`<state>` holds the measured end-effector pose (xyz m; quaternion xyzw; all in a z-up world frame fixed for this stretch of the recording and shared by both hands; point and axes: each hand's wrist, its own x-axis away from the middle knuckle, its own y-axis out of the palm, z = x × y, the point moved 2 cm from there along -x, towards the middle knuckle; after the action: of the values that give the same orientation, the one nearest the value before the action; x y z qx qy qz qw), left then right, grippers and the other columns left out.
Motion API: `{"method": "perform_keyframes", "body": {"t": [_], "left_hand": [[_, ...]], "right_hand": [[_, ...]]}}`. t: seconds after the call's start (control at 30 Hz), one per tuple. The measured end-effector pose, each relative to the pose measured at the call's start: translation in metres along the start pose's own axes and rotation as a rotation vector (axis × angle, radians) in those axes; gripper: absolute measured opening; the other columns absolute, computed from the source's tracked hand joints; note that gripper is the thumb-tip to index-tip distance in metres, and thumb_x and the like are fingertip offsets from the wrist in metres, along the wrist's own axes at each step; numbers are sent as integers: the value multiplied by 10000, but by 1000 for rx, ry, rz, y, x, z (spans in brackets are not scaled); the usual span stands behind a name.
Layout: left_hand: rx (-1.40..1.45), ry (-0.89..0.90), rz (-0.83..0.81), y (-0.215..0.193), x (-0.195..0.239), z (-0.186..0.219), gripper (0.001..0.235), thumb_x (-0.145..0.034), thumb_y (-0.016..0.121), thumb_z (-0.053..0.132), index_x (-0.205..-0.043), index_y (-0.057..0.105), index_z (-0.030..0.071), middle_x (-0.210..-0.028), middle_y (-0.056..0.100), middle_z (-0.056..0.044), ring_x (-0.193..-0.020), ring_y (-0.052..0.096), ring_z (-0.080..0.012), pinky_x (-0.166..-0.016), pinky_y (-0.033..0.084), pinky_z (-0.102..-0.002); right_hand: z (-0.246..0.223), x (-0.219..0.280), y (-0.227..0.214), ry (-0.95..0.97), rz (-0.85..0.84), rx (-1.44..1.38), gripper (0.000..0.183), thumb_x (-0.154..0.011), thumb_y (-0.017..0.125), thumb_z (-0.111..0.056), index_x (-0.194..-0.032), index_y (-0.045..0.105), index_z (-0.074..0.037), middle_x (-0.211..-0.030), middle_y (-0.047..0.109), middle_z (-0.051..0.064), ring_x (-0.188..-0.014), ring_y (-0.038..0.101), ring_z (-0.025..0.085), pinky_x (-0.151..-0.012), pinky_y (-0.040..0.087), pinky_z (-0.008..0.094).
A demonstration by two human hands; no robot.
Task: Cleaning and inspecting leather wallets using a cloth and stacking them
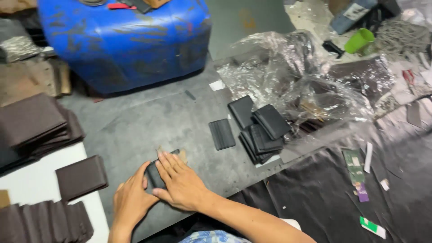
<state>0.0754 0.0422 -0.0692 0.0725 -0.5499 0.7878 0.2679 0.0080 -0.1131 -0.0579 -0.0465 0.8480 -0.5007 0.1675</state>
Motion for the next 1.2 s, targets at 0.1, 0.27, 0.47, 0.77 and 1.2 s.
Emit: {"method": "perform_keyframes", "body": {"t": [0.1, 0.27, 0.47, 0.77, 1.2], "left_hand": [[55, 28, 45, 4, 5, -1, 903, -685, 758, 526, -1513, 449, 339, -896, 676, 50, -967, 680, -179, -954, 460, -383], [89, 98, 113, 4, 8, -4, 923, -680, 826, 468, -1504, 457, 273, -901, 675, 13, -993, 665, -219, -882, 441, -395], [176, 164, 194, 6, 13, -4, 819, -715, 755, 366, -1472, 497, 187, -1162, 676, -30, -1150, 621, -239, -981, 395, -426], [162, 245, 313, 17, 13, -5, 693, -762, 682, 293, -1424, 515, 170, -1147, 703, -25, -1082, 633, -263, -878, 389, -423], [288, 283, 396, 20, 20, -8, 796, -705, 699, 182, -1470, 494, 105, -1056, 708, -2, -879, 600, -201, -837, 379, -364]], "right_hand": [[-14, 31, -2, -201, -45, -44, 691, -1069, 452, -434, -1469, 460, 129, -1542, 453, 333, -1475, 406, 453, -1234, 298, 538], [10, 11, 8, -97, -116, 177, 799, -1046, 432, -535, -1498, 385, 122, -1585, 353, 323, -1518, 313, 403, -1267, 197, 504], [2, 21, 5, -295, -172, 29, 689, -1079, 409, -427, -1529, 355, 92, -1595, 365, 302, -1522, 314, 393, -1280, 199, 503], [-1, 6, 18, -230, -191, 57, 769, -1065, 414, -482, -1555, 276, 94, -1631, 258, 311, -1543, 234, 405, -1281, 163, 507], [-10, -6, 21, -157, -245, 33, 832, -1039, 406, -563, -1601, 214, 19, -1686, 173, 230, -1576, 136, 346, -1275, 128, 475]]}}
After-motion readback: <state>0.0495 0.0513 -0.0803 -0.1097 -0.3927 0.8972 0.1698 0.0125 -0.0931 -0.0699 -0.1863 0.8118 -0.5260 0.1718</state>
